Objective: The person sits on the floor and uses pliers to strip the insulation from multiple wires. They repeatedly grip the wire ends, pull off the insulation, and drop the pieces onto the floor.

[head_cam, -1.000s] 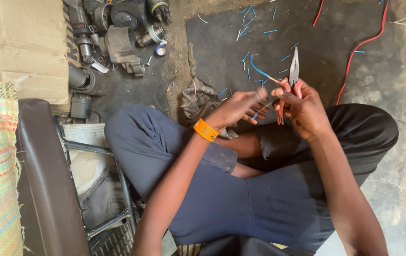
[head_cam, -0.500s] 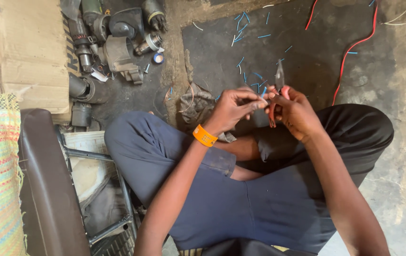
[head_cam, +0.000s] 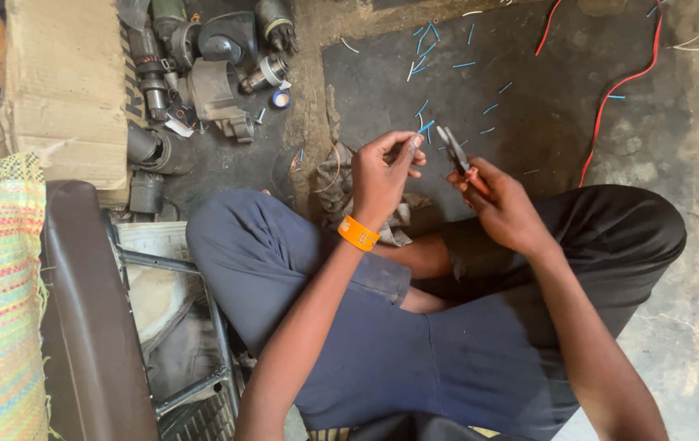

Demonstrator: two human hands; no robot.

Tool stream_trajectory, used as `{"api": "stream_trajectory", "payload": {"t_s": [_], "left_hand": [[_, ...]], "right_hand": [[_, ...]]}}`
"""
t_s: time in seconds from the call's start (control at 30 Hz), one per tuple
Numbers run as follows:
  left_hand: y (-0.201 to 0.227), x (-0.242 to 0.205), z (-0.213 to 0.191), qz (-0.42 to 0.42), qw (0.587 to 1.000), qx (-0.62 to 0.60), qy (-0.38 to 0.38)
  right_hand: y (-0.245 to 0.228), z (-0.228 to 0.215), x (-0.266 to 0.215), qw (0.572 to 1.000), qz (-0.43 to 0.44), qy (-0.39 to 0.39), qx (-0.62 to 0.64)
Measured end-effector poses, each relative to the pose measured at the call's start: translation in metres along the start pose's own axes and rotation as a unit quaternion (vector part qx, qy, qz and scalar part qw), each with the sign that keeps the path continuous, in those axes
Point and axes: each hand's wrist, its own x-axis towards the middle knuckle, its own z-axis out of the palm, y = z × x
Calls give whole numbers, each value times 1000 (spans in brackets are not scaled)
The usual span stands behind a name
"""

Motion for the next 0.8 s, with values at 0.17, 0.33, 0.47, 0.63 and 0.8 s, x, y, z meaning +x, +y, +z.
{"api": "stream_trajectory", "payload": {"t_s": [0.17,0.33,0.47,0.63,0.8], "left_hand": [[12,-8,5,7,991,133,-28],[12,-12,11,16,983,153,-96],[7,-8,3,-50,971,110,-208],[10,-2,-8,-119,945,88,-291],[30,2,-18,-125,944,80,-294]], "right_hand": [[-7,4,0,998,-28,18,-50],[4,5,3,997,64,42,4],[19,-5,11,987,28,106,117],[22,-25,14,976,36,181,116],[21,-30,11,973,61,185,121]]}}
